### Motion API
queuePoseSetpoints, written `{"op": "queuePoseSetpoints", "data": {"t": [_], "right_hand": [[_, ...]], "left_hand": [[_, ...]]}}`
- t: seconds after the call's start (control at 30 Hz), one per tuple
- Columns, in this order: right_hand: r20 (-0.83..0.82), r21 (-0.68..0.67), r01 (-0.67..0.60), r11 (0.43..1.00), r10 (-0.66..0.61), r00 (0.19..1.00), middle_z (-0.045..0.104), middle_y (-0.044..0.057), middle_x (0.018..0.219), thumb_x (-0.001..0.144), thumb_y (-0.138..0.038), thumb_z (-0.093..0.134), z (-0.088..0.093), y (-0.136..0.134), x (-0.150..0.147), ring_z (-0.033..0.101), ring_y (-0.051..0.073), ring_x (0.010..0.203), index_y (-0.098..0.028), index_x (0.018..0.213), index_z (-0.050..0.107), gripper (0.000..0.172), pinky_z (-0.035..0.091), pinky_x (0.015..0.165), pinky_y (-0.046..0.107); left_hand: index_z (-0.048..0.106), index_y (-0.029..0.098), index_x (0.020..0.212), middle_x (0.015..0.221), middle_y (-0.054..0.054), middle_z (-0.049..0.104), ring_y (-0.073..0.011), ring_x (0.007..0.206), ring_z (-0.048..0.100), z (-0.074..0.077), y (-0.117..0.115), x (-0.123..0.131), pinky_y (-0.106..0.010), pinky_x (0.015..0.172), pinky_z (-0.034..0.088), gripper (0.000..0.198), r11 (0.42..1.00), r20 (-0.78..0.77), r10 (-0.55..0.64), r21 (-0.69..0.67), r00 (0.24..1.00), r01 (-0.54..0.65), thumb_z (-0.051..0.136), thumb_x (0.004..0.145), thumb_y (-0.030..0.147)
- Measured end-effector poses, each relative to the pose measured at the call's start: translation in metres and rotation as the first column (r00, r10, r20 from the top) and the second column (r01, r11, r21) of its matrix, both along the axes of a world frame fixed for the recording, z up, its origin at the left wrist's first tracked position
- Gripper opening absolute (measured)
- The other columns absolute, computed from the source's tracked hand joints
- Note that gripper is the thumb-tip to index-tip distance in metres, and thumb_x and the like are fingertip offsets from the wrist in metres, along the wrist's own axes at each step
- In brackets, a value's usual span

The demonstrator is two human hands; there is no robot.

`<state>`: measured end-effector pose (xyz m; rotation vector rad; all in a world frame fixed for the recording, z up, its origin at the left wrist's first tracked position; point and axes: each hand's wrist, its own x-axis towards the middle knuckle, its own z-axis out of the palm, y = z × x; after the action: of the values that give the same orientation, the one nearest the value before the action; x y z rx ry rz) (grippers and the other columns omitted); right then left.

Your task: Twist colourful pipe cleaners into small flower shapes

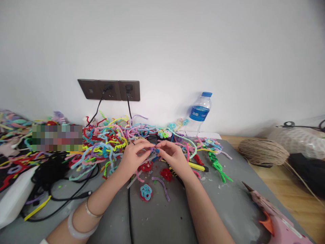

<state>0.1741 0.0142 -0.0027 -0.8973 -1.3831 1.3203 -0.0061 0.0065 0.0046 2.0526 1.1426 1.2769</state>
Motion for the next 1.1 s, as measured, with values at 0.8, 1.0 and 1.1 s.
{"op": "queuePoseSetpoints", "data": {"t": [0.8, 1.0, 1.1], "right_hand": [[0.204, 0.066, -0.084, 0.994, 0.069, 0.977, 0.044, -0.006, 0.061, 0.075, -0.017, 0.056, -0.012, 0.001, 0.002, 0.039, 0.011, 0.056, -0.019, 0.076, 0.058, 0.003, 0.028, 0.054, 0.025], [0.226, 0.075, -0.096, 0.993, 0.077, 0.971, 0.045, -0.006, 0.063, 0.073, -0.016, 0.052, -0.009, 0.0, 0.0, 0.04, 0.011, 0.057, -0.019, 0.076, 0.054, 0.005, 0.028, 0.055, 0.025], [0.195, 0.033, -0.126, 0.991, 0.118, 0.974, 0.046, -0.006, 0.062, 0.073, -0.018, 0.054, -0.009, 0.001, 0.0, 0.04, 0.011, 0.057, -0.019, 0.076, 0.054, 0.003, 0.028, 0.055, 0.025]], "left_hand": [[0.068, 0.018, 0.093, 0.092, -0.005, 0.073, -0.0158, 0.085, 0.069, -0.01, 0.004, -0.003, -0.026, 0.078, 0.054, 0.015, 0.962, -0.249, -0.029, 0.255, 0.968, 0.095, 0.061, 0.085, 0.007], [0.068, 0.017, 0.093, 0.091, -0.005, 0.073, -0.0154, 0.084, 0.07, -0.011, 0.005, -0.003, -0.024, 0.074, 0.055, 0.017, 0.955, -0.266, -0.024, 0.279, 0.964, 0.101, 0.062, 0.082, 0.005], [0.069, 0.017, 0.093, 0.091, -0.006, 0.073, -0.0156, 0.085, 0.07, -0.013, 0.006, -0.005, -0.024, 0.074, 0.056, 0.017, 0.954, -0.243, -0.054, 0.274, 0.968, 0.122, 0.061, 0.083, 0.005]]}}
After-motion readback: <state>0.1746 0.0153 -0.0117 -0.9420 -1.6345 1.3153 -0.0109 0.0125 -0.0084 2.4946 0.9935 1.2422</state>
